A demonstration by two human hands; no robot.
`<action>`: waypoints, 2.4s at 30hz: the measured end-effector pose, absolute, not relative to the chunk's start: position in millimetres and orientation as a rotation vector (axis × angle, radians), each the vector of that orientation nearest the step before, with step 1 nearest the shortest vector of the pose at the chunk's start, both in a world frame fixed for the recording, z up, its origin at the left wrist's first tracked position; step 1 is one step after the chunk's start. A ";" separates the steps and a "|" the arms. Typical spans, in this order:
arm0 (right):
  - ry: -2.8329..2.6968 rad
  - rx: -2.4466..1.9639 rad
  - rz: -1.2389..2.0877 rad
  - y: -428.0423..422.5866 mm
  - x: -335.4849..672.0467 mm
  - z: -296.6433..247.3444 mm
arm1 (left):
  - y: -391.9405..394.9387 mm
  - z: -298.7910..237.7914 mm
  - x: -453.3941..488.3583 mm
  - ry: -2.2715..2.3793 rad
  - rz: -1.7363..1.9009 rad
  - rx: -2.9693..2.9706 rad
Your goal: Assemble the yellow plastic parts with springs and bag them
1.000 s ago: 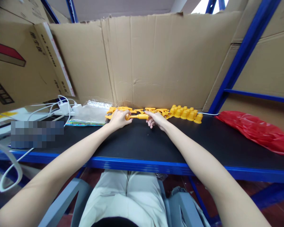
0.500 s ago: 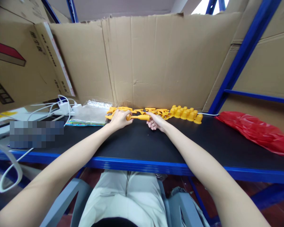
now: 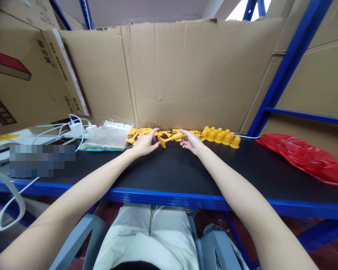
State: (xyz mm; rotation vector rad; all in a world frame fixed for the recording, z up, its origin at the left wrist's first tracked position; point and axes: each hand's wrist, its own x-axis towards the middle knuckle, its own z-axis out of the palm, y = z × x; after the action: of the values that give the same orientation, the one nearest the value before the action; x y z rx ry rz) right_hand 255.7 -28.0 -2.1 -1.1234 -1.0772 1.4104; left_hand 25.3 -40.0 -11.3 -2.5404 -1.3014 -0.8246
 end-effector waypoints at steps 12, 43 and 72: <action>-1.030 -1.274 0.332 7.2 317.7 -14.4 | -37.7 -12.3 24.2 -1.271 -0.771 -2.631; -1.498 -1.507 0.088 43.7 354.6 -54.5 | -33.3 -16.6 25.4 -1.260 -0.718 -2.713; -0.909 -2.107 -0.207 -4.3 400.6 -22.2 | -22.9 -21.8 17.1 -1.302 -0.405 -2.710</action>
State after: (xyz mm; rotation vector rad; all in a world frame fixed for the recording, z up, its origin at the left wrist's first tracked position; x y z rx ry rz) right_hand 400.6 -4.3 -22.2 -2.1072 -0.9094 -0.2069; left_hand 17.1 -22.9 -21.8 -2.7101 -1.3019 -0.4045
